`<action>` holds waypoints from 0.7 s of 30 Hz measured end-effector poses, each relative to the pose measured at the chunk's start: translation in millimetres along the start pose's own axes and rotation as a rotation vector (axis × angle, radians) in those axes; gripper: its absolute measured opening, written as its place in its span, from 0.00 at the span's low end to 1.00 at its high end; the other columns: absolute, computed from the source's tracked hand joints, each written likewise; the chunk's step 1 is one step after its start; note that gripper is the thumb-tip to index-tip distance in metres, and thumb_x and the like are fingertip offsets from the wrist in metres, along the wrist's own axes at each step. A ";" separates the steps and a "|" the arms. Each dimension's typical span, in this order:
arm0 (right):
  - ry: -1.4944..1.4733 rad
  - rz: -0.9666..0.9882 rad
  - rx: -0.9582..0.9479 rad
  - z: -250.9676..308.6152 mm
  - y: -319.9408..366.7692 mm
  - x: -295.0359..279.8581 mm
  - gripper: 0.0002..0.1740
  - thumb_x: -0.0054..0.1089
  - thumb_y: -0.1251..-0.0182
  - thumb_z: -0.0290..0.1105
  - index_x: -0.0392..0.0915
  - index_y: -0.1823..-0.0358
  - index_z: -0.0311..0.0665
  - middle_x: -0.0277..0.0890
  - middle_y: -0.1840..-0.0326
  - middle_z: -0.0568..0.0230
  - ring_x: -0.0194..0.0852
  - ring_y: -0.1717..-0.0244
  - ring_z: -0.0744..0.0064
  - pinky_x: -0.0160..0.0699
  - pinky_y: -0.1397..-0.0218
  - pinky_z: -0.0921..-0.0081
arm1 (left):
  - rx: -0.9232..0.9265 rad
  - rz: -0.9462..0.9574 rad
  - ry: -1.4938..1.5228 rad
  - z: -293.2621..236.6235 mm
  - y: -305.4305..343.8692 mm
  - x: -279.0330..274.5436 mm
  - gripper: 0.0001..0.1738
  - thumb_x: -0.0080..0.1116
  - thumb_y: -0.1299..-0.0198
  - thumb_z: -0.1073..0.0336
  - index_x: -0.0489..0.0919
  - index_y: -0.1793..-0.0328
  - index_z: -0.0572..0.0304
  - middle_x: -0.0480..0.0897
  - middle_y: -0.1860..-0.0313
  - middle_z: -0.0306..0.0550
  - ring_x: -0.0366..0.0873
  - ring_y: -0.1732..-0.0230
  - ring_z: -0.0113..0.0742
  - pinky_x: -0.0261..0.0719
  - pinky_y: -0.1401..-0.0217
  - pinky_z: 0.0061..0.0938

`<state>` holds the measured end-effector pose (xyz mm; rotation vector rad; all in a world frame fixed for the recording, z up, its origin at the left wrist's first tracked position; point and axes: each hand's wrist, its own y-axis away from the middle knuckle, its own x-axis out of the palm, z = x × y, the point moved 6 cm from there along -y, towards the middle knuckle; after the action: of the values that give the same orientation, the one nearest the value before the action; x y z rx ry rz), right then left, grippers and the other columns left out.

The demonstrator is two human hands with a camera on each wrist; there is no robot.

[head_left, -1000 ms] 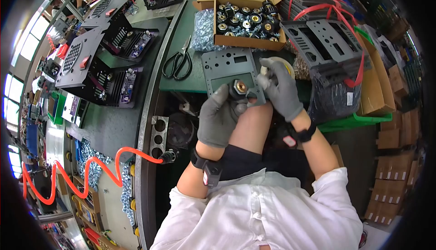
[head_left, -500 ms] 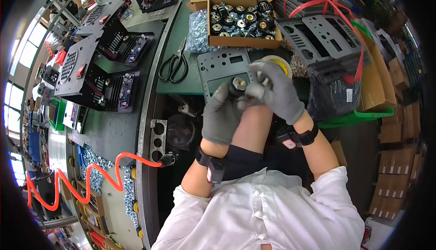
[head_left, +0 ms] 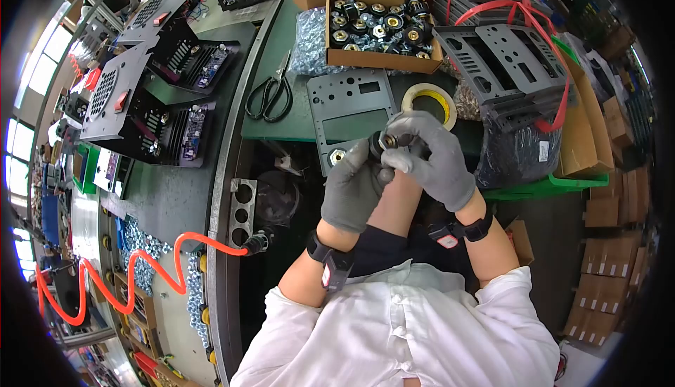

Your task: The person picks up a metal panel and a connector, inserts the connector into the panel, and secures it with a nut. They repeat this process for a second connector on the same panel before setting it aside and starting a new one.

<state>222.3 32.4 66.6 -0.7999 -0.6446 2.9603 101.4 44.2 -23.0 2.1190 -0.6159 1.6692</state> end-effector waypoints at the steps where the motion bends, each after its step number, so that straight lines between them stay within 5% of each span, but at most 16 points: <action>1: 0.003 -0.004 -0.001 -3.0 2.4 -0.4 0.15 0.68 0.41 0.29 0.80 0.53 0.35 0.80 0.61 0.64 0.77 0.63 0.79 0.78 0.59 0.80 | -0.003 0.004 0.000 0.7 1.2 -1.0 0.19 0.50 0.28 0.61 0.75 0.41 0.70 0.83 0.52 0.51 0.81 0.58 0.37 0.82 0.59 0.24; 3: -0.276 0.010 0.187 -26.2 8.7 2.7 0.13 0.69 0.39 0.30 0.79 0.55 0.33 0.82 0.61 0.64 0.77 0.65 0.79 0.77 0.60 0.81 | -0.009 -0.002 0.041 1.7 3.6 -6.5 0.18 0.50 0.28 0.61 0.76 0.42 0.70 0.83 0.53 0.50 0.81 0.58 0.37 0.83 0.58 0.25; 11: -0.086 0.085 -0.028 -11.5 21.0 8.1 0.13 0.71 0.44 0.27 0.79 0.59 0.33 0.84 0.61 0.61 0.83 0.64 0.70 0.80 0.61 0.76 | -0.011 -0.011 -0.041 9.5 22.2 -15.6 0.20 0.51 0.28 0.60 0.74 0.40 0.70 0.82 0.50 0.52 0.81 0.55 0.39 0.84 0.56 0.25; 18: 0.093 0.230 0.166 -8.3 35.4 8.9 0.16 0.73 0.49 0.30 0.80 0.60 0.35 0.83 0.61 0.61 0.83 0.67 0.73 0.79 0.66 0.79 | -0.106 -0.121 -0.203 19.9 43.0 -15.3 0.24 0.50 0.28 0.60 0.71 0.37 0.75 0.81 0.49 0.51 0.81 0.55 0.34 0.84 0.52 0.26; 21: 0.096 0.189 -0.024 -0.3 33.1 3.0 0.15 0.74 0.49 0.31 0.80 0.60 0.36 0.83 0.61 0.60 0.82 0.69 0.72 0.79 0.69 0.79 | -0.124 -0.154 -0.180 21.6 46.5 -42.2 0.22 0.50 0.28 0.61 0.72 0.36 0.71 0.82 0.50 0.52 0.82 0.54 0.36 0.83 0.53 0.27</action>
<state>223.1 2.5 52.0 -1.0538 -0.6334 3.0604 84.8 -1.8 -68.0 2.1815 -0.5756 1.3354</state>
